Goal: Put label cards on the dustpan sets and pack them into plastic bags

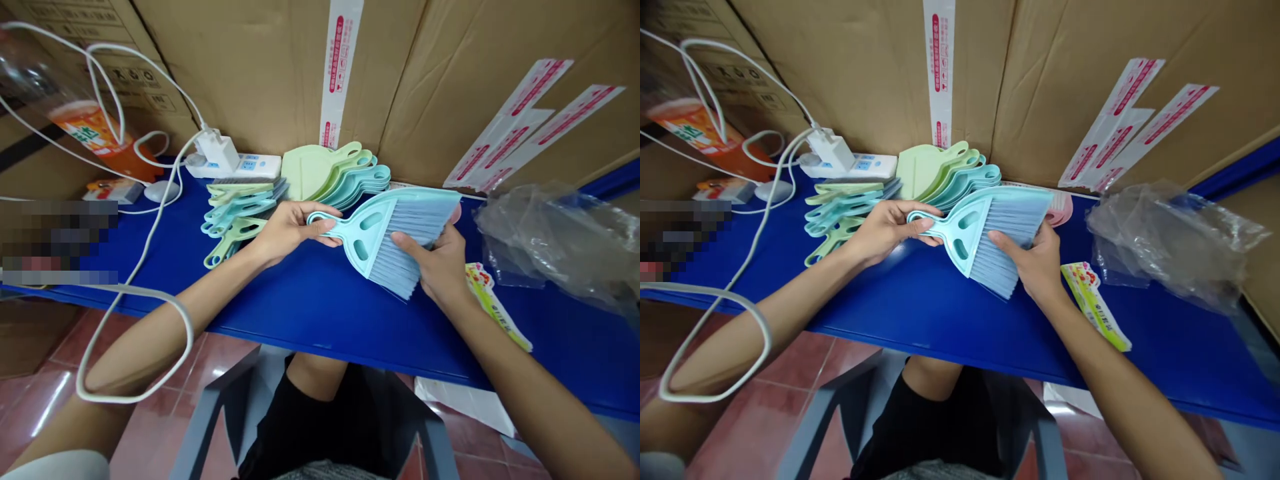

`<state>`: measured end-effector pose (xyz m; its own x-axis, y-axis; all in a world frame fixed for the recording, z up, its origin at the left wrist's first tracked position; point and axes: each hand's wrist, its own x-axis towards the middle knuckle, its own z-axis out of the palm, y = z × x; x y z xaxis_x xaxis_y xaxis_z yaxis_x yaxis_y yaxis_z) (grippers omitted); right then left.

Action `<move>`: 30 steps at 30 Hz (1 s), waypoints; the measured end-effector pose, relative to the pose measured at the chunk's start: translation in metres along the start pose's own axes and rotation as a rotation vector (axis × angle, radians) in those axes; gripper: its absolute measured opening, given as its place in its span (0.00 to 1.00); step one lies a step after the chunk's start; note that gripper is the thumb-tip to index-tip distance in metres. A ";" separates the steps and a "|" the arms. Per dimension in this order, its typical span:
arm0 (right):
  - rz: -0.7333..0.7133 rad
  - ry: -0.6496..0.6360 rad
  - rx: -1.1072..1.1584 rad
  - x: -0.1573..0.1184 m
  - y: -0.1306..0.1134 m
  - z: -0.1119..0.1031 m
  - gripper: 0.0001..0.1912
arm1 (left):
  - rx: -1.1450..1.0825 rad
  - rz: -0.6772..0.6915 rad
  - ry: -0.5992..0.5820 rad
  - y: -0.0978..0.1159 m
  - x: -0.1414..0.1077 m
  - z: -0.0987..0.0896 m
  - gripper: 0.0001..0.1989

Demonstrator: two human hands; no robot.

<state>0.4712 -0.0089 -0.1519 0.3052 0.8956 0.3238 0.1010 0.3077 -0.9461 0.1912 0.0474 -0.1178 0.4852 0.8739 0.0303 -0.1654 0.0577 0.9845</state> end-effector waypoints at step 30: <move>0.111 -0.206 0.104 -0.004 -0.021 0.016 0.32 | -0.061 0.114 0.058 0.013 0.003 -0.016 0.28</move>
<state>0.4527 -0.0139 -0.1335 0.1086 0.9691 0.2216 -0.0239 0.2254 -0.9740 0.1767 0.0582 -0.1080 0.4101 0.9028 0.1291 -0.2690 -0.0155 0.9630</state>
